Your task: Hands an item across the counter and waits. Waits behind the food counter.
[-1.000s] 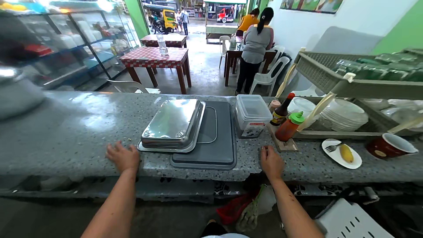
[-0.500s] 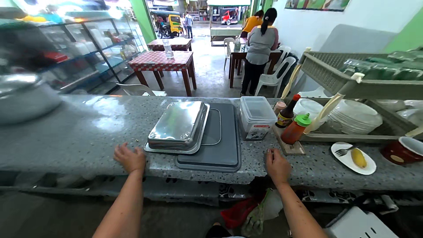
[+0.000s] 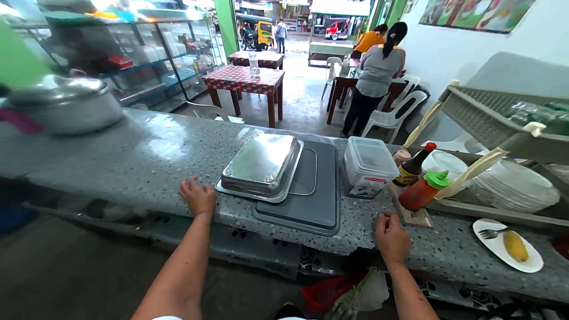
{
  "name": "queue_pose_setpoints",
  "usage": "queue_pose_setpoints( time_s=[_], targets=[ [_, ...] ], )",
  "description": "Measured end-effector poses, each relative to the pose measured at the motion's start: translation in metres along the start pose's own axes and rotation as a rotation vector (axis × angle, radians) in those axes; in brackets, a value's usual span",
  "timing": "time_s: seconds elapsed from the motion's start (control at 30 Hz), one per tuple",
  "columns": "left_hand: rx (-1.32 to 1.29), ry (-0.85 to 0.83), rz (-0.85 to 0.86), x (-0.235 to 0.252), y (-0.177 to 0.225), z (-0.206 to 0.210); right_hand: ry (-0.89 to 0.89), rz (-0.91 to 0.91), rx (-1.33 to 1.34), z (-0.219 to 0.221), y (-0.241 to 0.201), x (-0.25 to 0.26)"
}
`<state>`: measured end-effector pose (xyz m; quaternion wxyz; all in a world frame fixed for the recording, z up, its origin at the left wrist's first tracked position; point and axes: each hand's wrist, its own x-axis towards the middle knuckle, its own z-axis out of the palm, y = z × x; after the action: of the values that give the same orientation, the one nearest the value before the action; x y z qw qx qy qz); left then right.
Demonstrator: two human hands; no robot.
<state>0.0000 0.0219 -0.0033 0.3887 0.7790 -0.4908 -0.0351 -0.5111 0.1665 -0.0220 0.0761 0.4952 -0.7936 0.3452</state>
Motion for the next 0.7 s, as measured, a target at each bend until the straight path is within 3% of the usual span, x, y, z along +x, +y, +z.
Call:
queue_pose_setpoints(
  time_s=[0.47,0.7],
  targets=[
    [0.022,-0.031,0.041,-0.001,-0.005,0.006,-0.303,0.181,-0.1,-0.018,-0.008,0.011],
    [0.06,-0.083,0.095,-0.005,-0.007,0.002,-0.326,0.216,-0.054,-0.022,-0.014,0.016]
  ],
)
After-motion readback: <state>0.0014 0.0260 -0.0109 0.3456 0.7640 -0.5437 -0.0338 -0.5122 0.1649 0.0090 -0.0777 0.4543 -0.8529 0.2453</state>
